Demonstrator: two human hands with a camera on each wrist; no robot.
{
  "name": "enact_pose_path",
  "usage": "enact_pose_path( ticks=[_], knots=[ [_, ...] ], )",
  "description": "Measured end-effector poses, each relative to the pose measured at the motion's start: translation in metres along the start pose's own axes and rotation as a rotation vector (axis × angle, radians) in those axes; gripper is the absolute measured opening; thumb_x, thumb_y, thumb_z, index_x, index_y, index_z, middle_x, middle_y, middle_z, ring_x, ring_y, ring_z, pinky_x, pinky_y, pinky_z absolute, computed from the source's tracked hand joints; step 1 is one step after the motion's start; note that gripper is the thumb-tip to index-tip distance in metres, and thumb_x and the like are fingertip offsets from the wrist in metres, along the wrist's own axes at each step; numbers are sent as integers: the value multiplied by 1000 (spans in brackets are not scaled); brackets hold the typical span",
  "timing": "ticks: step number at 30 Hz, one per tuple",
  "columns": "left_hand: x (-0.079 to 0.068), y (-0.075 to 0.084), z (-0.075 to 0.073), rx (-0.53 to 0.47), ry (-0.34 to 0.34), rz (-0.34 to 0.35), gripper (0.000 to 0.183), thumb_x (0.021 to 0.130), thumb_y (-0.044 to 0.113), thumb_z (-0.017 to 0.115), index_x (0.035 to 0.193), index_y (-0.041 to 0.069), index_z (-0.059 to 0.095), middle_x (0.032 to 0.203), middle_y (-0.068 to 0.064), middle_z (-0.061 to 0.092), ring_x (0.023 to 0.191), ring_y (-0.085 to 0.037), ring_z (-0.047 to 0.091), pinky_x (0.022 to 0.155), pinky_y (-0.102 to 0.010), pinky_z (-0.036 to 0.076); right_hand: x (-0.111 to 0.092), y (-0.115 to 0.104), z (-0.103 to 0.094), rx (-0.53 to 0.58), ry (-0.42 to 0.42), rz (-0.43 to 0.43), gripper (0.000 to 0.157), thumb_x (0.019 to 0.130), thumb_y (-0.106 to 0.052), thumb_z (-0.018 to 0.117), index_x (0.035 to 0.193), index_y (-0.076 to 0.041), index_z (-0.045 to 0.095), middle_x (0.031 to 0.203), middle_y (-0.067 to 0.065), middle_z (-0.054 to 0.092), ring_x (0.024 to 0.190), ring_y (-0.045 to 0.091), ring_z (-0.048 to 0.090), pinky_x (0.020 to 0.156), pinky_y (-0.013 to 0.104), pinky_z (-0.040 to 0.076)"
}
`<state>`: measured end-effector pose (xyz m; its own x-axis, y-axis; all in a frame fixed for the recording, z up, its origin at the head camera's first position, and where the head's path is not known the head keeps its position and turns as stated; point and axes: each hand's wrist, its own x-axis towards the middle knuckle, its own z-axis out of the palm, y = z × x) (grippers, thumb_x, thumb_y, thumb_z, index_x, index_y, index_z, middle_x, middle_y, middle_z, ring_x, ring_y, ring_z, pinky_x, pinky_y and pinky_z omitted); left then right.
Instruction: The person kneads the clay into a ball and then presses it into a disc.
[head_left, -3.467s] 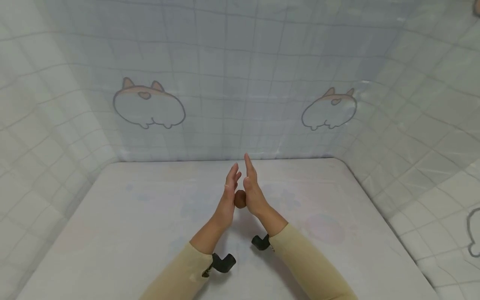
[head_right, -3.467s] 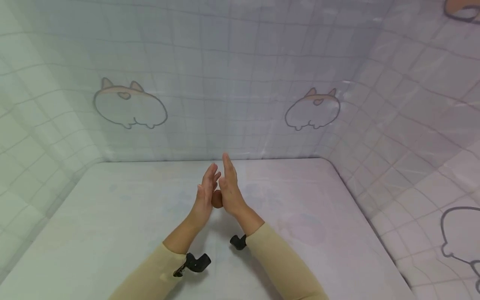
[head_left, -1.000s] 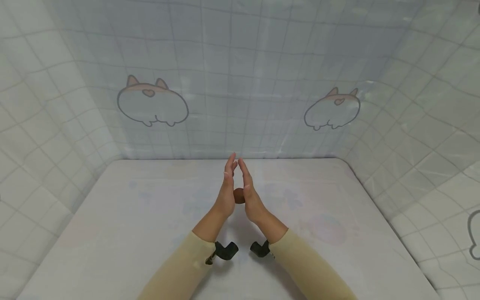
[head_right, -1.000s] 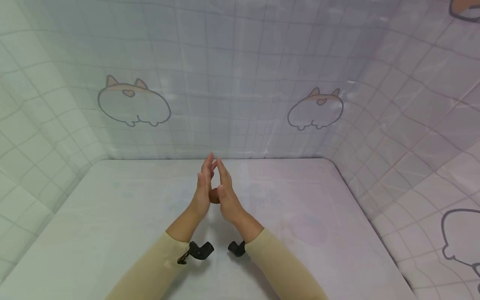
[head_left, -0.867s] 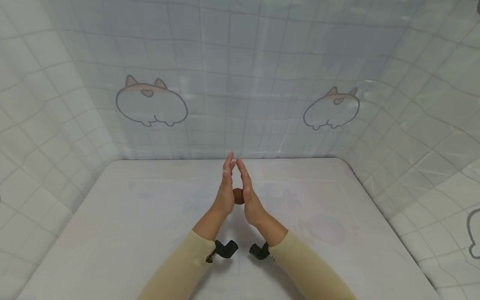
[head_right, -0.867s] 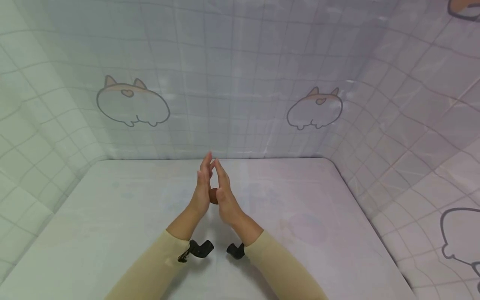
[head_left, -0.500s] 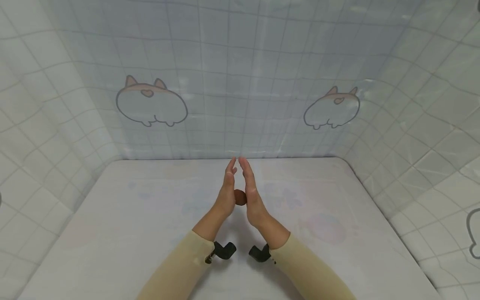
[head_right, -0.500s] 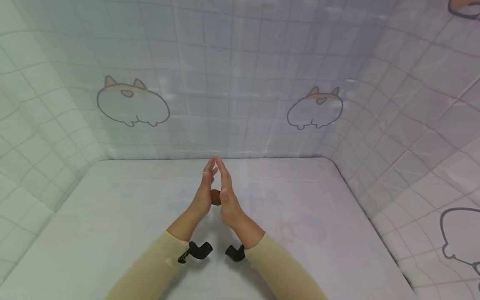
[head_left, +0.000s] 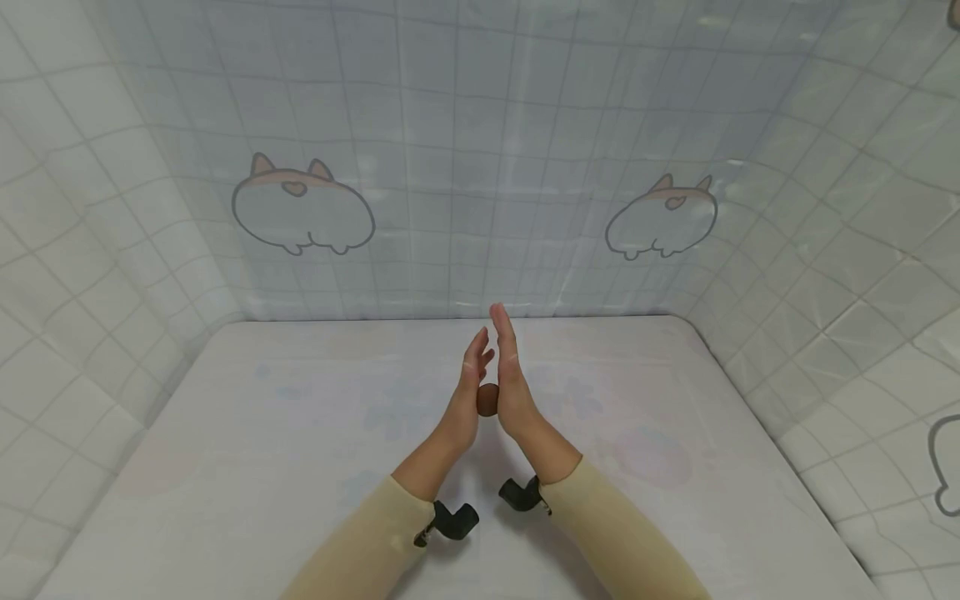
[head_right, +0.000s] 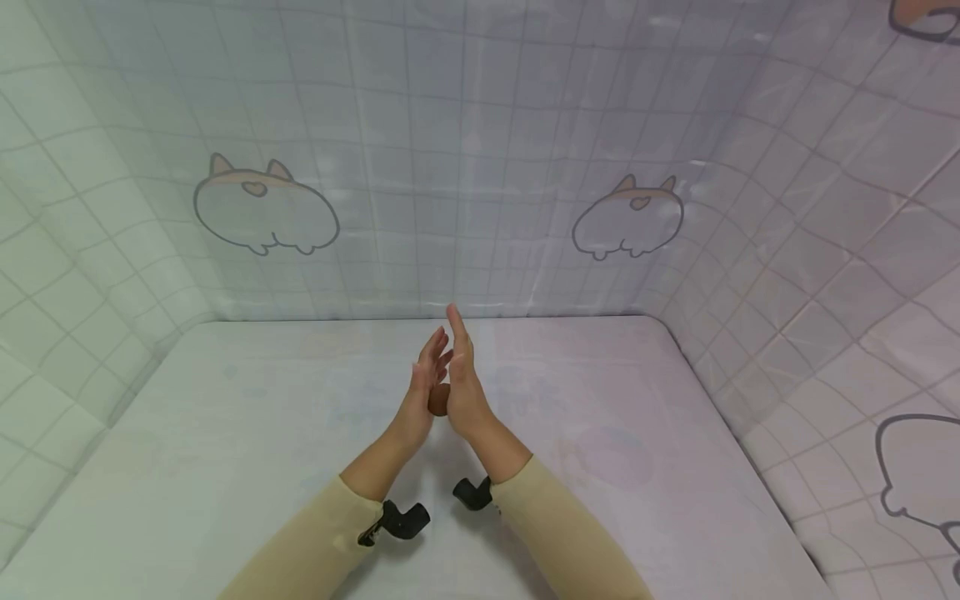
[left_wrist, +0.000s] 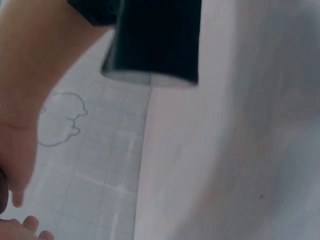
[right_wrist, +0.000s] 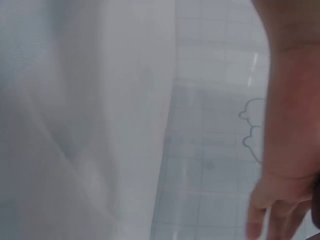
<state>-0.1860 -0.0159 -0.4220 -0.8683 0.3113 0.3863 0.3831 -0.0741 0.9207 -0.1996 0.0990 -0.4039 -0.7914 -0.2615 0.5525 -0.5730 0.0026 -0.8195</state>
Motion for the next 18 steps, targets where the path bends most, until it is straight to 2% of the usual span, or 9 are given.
enact_pose_path(
  ticks=[7, 14, 18],
  knots=[
    [1, 8, 0, 0, 25, 99, 88, 97, 73, 6, 162, 13, 3, 167, -6, 2, 151, -36, 14, 118, -58, 10, -3, 6, 1, 43, -50, 43, 94, 92, -82, 10, 162, -20, -1, 168, 4, 1, 153, 20, -1, 117, 62, 0],
    [4, 15, -6, 20, 98, 86, 92, 93, 80, 7, 162, 19, 4, 166, -2, 9, 151, -30, 14, 116, -62, 8, -11, 10, 9, -12, -109, 54, 95, 92, -81, 6, 162, -17, -1, 168, 4, -1, 153, 23, -2, 116, 64, 2],
    [7, 15, -9, 8, 140, 81, 96, 90, 84, 10, 162, 21, 6, 166, -2, 9, 151, -32, 13, 115, -65, 9, -18, 10, 14, -4, -133, 40, 93, 93, -80, 5, 162, -17, -1, 168, 3, -1, 153, 24, -4, 116, 65, 2]
  ],
)
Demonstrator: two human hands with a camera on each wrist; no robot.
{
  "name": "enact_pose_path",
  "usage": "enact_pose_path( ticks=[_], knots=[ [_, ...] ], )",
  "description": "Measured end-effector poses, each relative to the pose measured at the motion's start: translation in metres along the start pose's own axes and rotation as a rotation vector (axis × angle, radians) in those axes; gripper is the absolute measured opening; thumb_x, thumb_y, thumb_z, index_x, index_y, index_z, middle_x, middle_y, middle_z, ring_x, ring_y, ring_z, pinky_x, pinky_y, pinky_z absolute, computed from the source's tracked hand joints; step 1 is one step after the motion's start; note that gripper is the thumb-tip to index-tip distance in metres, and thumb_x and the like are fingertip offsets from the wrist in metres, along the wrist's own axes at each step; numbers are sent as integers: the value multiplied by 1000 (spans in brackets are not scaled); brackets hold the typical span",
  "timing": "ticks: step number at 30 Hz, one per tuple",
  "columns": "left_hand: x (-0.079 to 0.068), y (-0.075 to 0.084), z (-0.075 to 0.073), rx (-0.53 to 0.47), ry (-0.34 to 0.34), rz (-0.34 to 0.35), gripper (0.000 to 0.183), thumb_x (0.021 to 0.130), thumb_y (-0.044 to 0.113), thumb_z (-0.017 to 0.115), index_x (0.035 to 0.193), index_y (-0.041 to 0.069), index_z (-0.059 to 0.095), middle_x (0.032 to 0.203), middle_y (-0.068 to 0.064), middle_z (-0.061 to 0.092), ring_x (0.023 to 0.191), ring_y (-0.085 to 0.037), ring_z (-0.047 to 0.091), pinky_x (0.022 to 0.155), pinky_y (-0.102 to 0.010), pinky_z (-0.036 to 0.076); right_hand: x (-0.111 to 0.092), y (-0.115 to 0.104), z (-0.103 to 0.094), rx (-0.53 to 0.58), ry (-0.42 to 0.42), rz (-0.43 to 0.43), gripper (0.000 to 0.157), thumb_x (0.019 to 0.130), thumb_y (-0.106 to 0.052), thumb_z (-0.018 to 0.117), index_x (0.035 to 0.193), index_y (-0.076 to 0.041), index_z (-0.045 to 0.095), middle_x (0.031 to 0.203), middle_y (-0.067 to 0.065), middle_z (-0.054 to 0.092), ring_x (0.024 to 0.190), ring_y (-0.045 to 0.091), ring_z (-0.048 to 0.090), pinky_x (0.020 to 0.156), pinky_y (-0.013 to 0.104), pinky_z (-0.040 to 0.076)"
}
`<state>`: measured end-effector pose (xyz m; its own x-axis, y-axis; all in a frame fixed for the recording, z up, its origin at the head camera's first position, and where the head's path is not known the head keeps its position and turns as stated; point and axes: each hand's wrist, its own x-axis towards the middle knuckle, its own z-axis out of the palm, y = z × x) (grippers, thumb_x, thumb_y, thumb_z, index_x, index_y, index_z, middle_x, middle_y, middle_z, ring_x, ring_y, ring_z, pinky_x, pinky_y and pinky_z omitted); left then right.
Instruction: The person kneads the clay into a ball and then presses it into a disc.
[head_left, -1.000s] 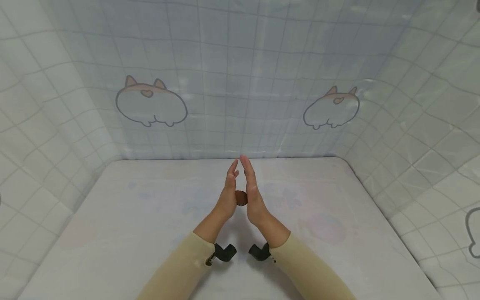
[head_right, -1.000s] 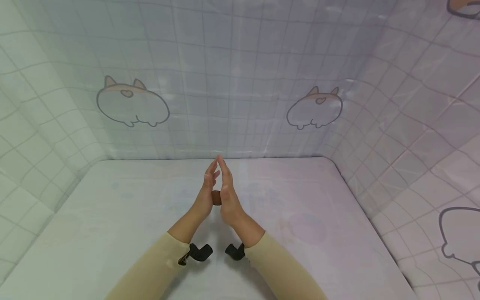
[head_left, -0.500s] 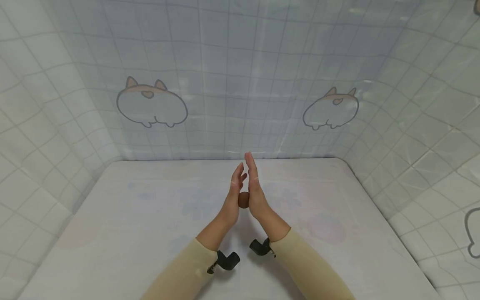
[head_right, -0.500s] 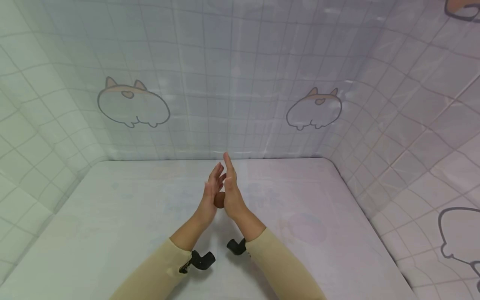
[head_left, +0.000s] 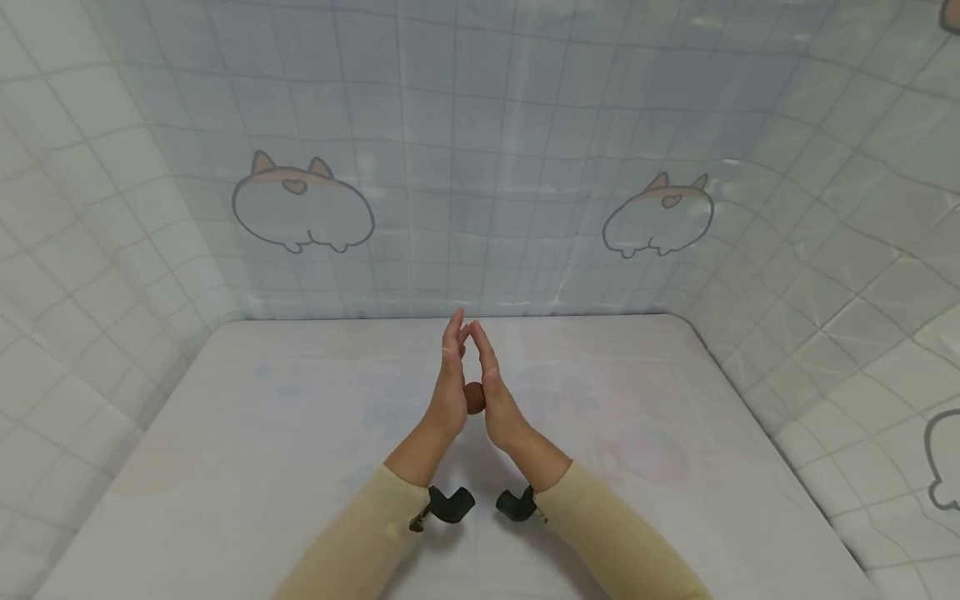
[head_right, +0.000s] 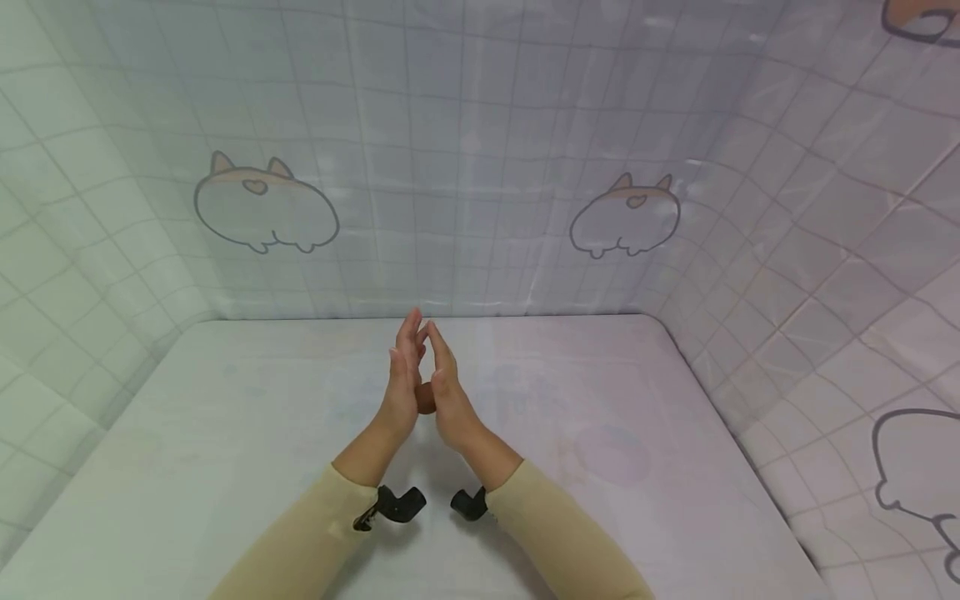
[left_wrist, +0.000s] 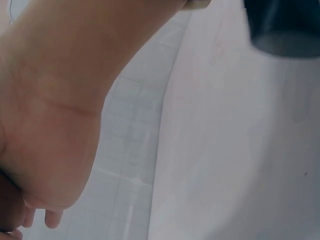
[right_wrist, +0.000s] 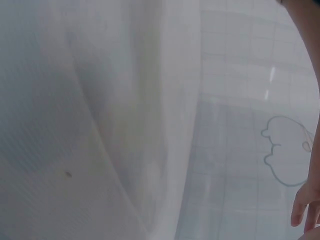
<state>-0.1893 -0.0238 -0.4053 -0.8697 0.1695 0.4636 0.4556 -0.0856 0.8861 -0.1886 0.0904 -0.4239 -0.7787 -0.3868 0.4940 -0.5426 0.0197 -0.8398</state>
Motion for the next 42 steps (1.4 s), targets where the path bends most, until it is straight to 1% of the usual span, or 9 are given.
enact_pose_path(
  ticks=[6, 11, 16, 21, 27, 31, 34, 38, 42],
  knots=[
    [6, -3, -5, 8, 79, -32, 98, 88, 86, 12, 162, 22, 9, 165, -5, 12, 152, -30, 12, 117, -61, 7, -4, -3, 5, 36, -17, -75, 92, 96, -76, 7, 162, -12, 0, 168, 9, 1, 153, 26, -2, 118, 61, 2],
    [9, -5, -9, 40, 105, -67, 93, 89, 85, 10, 162, 27, 10, 166, -4, 11, 152, -28, 12, 118, -58, 6, -7, -10, 6, 46, -23, -103, 93, 95, -77, 8, 162, -12, 1, 168, 9, 3, 153, 25, 0, 117, 63, 1],
    [6, -9, -9, 55, 74, -128, 93, 89, 84, 7, 162, 27, 10, 165, -9, 13, 152, -27, 11, 115, -66, 4, -7, -14, 5, 32, -14, -148, 91, 96, -76, 7, 162, -13, -1, 167, 12, 5, 154, 26, 2, 117, 63, 2],
    [0, -16, -5, 76, -10, -161, 94, 89, 84, 6, 162, 25, 10, 166, -8, 14, 152, -29, 12, 112, -72, 4, -4, -14, 1, 10, 26, -168, 90, 97, -75, 7, 162, -11, 1, 167, 14, 5, 154, 26, 2, 117, 63, 2],
    [-8, -16, 3, 46, -103, -181, 87, 91, 82, 5, 162, 32, 7, 166, -4, 10, 152, -27, 10, 112, -70, 11, 2, -11, -5, -51, 83, -129, 92, 96, -75, 5, 162, -11, 3, 168, 11, 5, 154, 24, 1, 117, 62, 3],
    [-10, -14, 5, 22, -137, -137, 87, 92, 80, 4, 162, 27, 6, 167, -2, 4, 152, -31, 10, 113, -69, 13, 6, -9, -8, -61, 112, -91, 92, 96, -77, 6, 162, -14, 3, 168, 7, 6, 153, 23, 2, 117, 62, 3],
    [-12, -12, 6, 14, -146, -107, 90, 93, 79, 4, 162, 22, 6, 168, -1, 2, 151, -34, 12, 115, -66, 11, 8, -6, -9, -43, 120, -44, 93, 93, -80, 8, 162, -18, 3, 168, 4, 6, 153, 21, 3, 117, 63, 4],
    [-15, -10, 6, -36, -142, -101, 93, 92, 80, 6, 162, 19, 4, 168, -1, 0, 152, -33, 8, 114, -67, 9, 10, 0, -9, -26, 113, 33, 97, 89, -85, 12, 162, -23, 2, 168, -1, 3, 152, 20, 4, 116, 63, 8],
    [-14, -6, 3, -81, -107, -48, 93, 94, 79, 8, 162, 16, 3, 167, -3, 0, 152, -32, 6, 115, -65, 6, 12, 5, -9, -96, 76, 67, 99, 89, -85, 10, 162, -20, 2, 167, 1, 1, 152, 24, 3, 115, 65, 10]
  ],
)
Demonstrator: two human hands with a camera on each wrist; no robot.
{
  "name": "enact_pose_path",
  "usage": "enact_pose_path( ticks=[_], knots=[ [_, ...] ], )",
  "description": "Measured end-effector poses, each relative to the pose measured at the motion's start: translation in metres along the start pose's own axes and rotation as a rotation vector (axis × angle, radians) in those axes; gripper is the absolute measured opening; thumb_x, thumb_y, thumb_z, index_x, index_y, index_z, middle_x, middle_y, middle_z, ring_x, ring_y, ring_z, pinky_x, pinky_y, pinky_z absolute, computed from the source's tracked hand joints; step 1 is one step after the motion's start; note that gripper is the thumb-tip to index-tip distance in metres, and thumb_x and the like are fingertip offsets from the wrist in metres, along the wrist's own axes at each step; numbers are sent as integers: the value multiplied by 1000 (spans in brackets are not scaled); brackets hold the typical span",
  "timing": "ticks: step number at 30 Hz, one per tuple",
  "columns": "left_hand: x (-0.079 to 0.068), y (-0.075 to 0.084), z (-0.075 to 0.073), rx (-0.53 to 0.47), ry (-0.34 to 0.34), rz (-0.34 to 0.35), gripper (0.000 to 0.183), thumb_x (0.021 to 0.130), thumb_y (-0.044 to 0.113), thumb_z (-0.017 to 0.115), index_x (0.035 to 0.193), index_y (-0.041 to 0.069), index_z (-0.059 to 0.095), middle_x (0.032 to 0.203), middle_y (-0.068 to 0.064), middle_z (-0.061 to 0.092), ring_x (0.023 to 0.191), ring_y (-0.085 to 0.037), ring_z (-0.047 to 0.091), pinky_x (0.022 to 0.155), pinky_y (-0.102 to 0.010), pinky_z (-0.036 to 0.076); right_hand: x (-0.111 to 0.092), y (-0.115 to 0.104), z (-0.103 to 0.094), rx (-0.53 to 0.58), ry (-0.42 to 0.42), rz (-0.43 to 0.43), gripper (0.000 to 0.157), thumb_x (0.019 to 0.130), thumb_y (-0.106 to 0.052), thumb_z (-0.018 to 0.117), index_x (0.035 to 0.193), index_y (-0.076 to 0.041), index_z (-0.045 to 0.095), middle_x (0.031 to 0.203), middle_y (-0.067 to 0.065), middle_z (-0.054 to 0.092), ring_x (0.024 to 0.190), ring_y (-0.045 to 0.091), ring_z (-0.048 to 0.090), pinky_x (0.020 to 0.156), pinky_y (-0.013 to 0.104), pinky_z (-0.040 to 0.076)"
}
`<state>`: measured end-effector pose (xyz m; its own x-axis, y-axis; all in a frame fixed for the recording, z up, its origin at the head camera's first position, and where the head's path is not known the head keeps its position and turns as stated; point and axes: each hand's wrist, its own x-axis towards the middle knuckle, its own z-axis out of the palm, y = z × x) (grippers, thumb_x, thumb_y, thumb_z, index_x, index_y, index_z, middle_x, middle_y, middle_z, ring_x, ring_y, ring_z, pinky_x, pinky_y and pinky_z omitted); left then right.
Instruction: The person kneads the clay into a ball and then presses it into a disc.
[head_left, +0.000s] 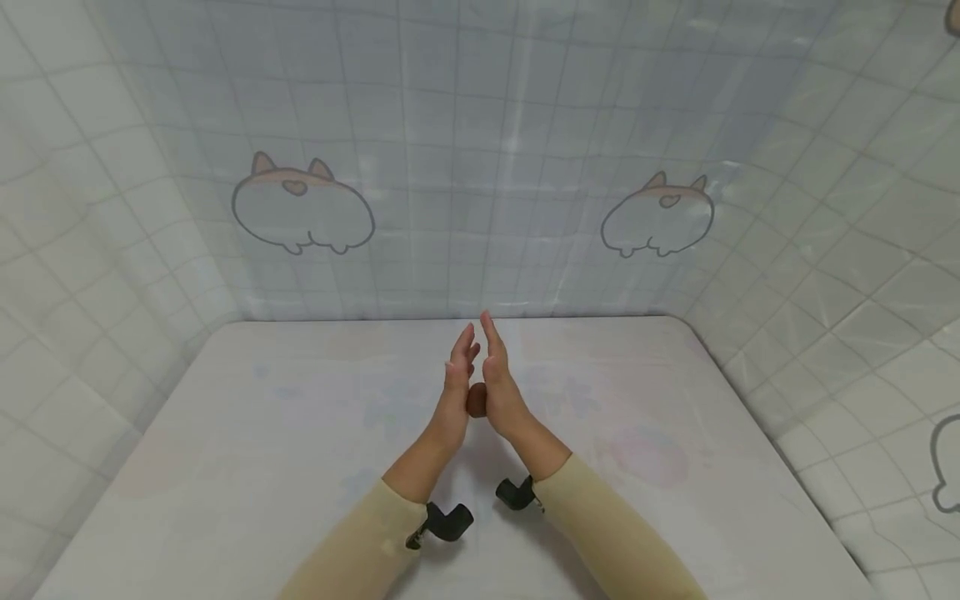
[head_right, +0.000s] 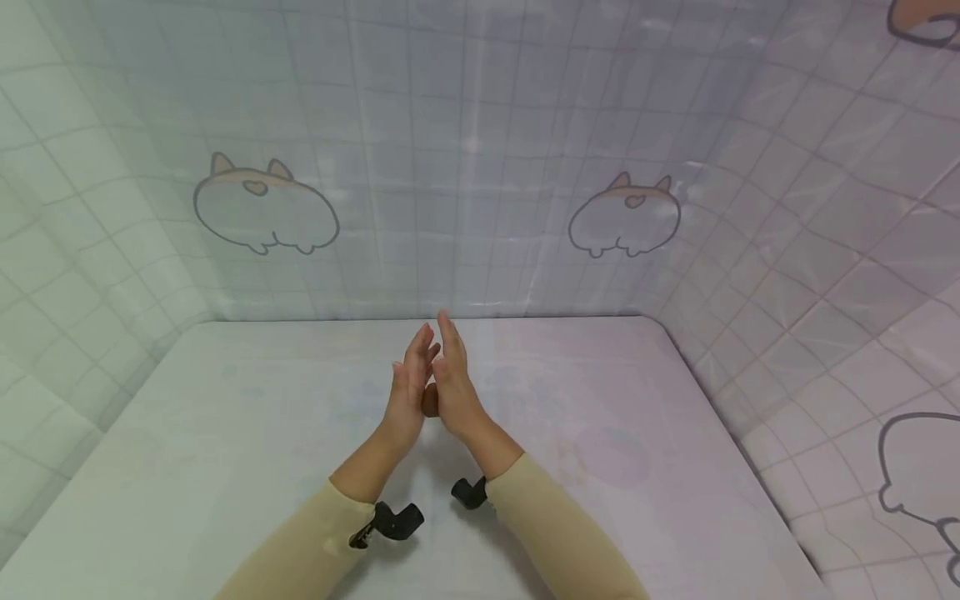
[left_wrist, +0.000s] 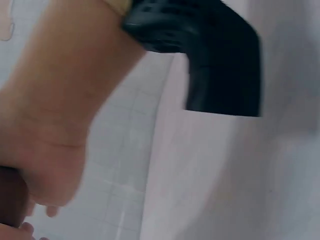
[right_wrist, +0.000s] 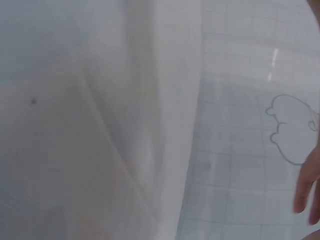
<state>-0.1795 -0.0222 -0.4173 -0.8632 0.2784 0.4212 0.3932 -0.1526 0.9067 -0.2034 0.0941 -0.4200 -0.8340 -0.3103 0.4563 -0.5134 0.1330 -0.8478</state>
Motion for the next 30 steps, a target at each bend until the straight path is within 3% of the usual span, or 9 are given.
enact_pose_path(
  ticks=[5, 9, 14, 20, 30],
  knots=[
    [7, 8, -4, -20, 53, 97, 94, 95, 78, 8, 161, 11, 1, 167, -6, 1, 152, -31, 10, 118, -58, 4, 0, 4, 0, -63, -60, 21, 96, 89, -84, 8, 162, -22, 2, 167, 1, 2, 153, 26, 3, 114, 68, 9],
    [14, 13, -6, -21, 101, 112, 97, 93, 81, 12, 161, 13, 1, 167, -6, 3, 151, -31, 10, 117, -61, 2, -1, 7, 0, -46, -101, 2, 95, 90, -83, 6, 162, -23, 0, 168, -1, 0, 153, 25, 2, 116, 65, 9],
    [22, 14, -8, 58, 158, 58, 99, 87, 87, 14, 162, 22, 4, 166, -6, 8, 152, -27, 9, 113, -69, 4, -5, 6, 2, 23, -158, -115, 93, 94, -78, 7, 162, -14, -3, 168, 7, -1, 153, 25, 2, 120, 56, 10],
    [29, 3, -12, 72, 192, -26, 100, 83, 91, 15, 162, 29, 6, 166, -7, 11, 152, -24, 10, 112, -70, 7, -7, -4, 5, 77, -169, -260, 94, 97, -75, 9, 160, -6, -3, 167, 13, -1, 153, 27, -1, 121, 51, 8],
    [22, -15, -6, 172, 74, -137, 86, 93, 80, 9, 162, 28, 8, 166, -4, 9, 152, -29, 8, 113, -70, 10, -3, -8, -3, 50, -31, -239, 98, 94, -79, 7, 161, -7, 0, 167, 14, 3, 153, 25, -2, 117, 62, 3]
  ],
)
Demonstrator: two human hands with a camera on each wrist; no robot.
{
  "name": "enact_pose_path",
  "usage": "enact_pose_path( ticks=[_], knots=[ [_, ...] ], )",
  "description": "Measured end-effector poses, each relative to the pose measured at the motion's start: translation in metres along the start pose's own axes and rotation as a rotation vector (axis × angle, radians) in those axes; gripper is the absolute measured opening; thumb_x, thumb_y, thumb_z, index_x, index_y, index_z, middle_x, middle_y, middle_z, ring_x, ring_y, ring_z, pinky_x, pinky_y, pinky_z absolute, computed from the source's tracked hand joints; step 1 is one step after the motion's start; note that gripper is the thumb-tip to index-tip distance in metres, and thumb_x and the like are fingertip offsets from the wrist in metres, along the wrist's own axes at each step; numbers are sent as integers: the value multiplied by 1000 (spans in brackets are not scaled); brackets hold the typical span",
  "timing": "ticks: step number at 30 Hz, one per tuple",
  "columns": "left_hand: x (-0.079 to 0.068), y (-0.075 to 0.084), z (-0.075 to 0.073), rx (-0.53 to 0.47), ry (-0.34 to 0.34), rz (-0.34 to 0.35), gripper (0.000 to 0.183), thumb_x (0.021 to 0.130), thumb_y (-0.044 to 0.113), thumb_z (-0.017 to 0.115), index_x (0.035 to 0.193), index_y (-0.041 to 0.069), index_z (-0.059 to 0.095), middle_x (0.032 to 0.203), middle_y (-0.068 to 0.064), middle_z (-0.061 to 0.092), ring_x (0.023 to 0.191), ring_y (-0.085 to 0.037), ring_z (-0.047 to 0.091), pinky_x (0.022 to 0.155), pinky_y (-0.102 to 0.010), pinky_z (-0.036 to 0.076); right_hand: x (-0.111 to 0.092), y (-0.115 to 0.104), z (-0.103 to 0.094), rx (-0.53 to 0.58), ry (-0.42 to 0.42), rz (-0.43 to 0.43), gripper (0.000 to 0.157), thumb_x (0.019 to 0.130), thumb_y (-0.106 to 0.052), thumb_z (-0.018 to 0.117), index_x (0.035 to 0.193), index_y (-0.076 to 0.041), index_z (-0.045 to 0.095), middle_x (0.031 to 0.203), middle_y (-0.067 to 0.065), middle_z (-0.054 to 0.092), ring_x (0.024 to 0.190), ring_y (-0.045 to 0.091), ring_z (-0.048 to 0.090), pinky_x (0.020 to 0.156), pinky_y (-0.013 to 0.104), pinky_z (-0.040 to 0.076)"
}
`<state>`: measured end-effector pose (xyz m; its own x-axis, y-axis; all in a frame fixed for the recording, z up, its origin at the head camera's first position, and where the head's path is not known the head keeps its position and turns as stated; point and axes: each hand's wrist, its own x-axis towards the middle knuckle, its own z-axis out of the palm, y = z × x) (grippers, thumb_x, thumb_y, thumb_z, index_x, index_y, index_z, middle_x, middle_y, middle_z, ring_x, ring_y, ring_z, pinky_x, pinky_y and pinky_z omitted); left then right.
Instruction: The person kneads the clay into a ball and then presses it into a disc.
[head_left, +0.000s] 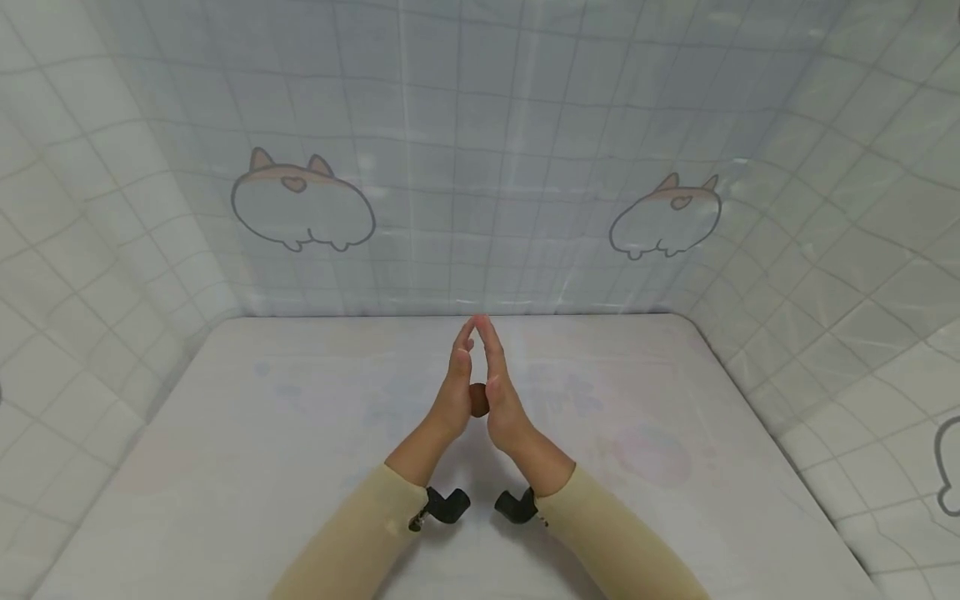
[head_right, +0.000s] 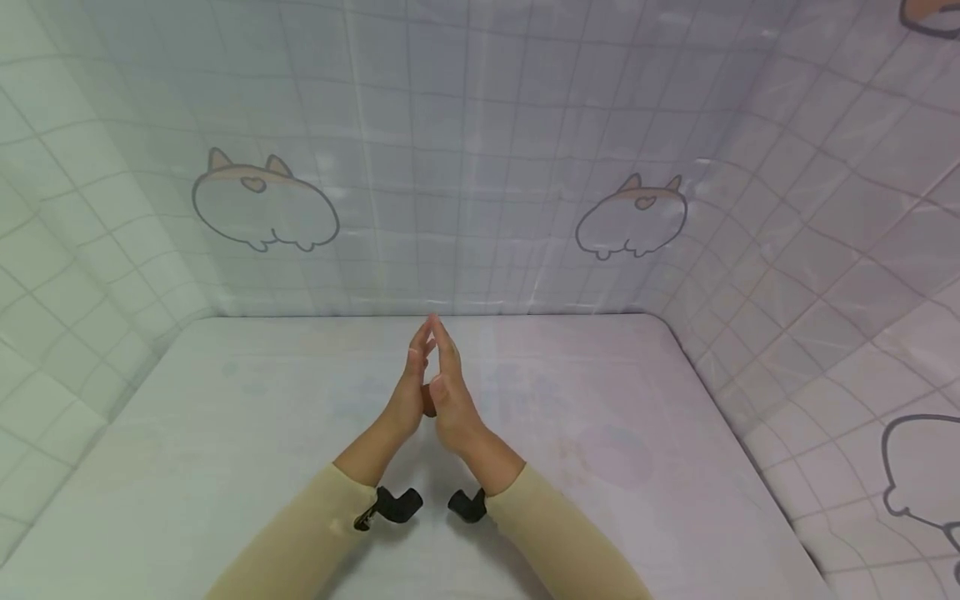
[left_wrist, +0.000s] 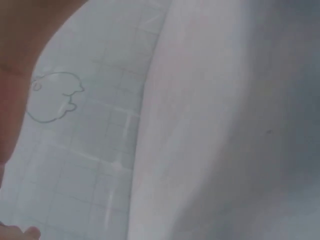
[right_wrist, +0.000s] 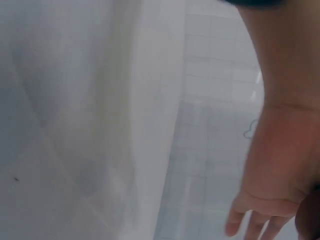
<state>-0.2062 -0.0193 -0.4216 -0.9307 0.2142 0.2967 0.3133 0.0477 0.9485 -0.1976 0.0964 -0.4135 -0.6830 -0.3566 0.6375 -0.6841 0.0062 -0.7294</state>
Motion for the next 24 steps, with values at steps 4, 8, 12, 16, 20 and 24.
enact_pose_path(
  ticks=[4, 8, 12, 16, 20, 24],
  knots=[
    [-8, -3, 5, 50, -66, -6, 84, 95, 77, 7, 162, 25, 6, 167, -4, 6, 151, -33, 10, 112, -70, 15, 3, -1, -5, -35, 62, 7, 95, 96, -77, 9, 161, -8, 1, 167, 13, 6, 153, 26, 2, 117, 63, 4],
    [-16, -4, 9, 17, -117, 4, 80, 98, 72, 4, 162, 24, 4, 167, -5, 3, 151, -36, 12, 111, -71, 15, 7, 2, -9, -27, 103, 37, 91, 96, -76, 12, 162, -14, 2, 167, 4, 7, 153, 23, 4, 116, 64, 6],
    [-19, -1, 10, -68, -134, 17, 83, 97, 74, 5, 162, 22, 5, 167, -7, 1, 151, -38, 13, 113, -69, 14, 10, 7, -13, -34, 100, 85, 93, 94, -80, 14, 162, -18, 2, 167, 0, 6, 153, 19, 4, 116, 64, 8],
    [-20, 3, 10, -187, -157, 62, 94, 94, 78, 9, 162, 14, 1, 167, -13, -3, 150, -40, 11, 116, -65, 9, 10, 12, -15, -63, 74, 125, 99, 90, -84, 14, 162, -18, 2, 167, 0, 4, 153, 20, 4, 116, 64, 9],
    [-19, 8, 8, -299, -154, 116, 93, 96, 75, 10, 161, 9, -2, 167, -11, -4, 151, -39, 7, 118, -60, 3, 8, 19, -16, -131, 17, 141, 101, 89, -85, 11, 162, -16, 1, 167, 5, 1, 152, 24, 3, 113, 67, 13],
    [-19, 14, 6, -308, -100, 172, 88, 99, 72, 11, 161, 11, 0, 167, -4, 0, 151, -33, 8, 118, -58, 3, 3, 22, -13, -152, -67, 113, 97, 91, -82, 9, 162, -15, -1, 167, 8, -2, 152, 27, 1, 112, 69, 17]
  ],
)
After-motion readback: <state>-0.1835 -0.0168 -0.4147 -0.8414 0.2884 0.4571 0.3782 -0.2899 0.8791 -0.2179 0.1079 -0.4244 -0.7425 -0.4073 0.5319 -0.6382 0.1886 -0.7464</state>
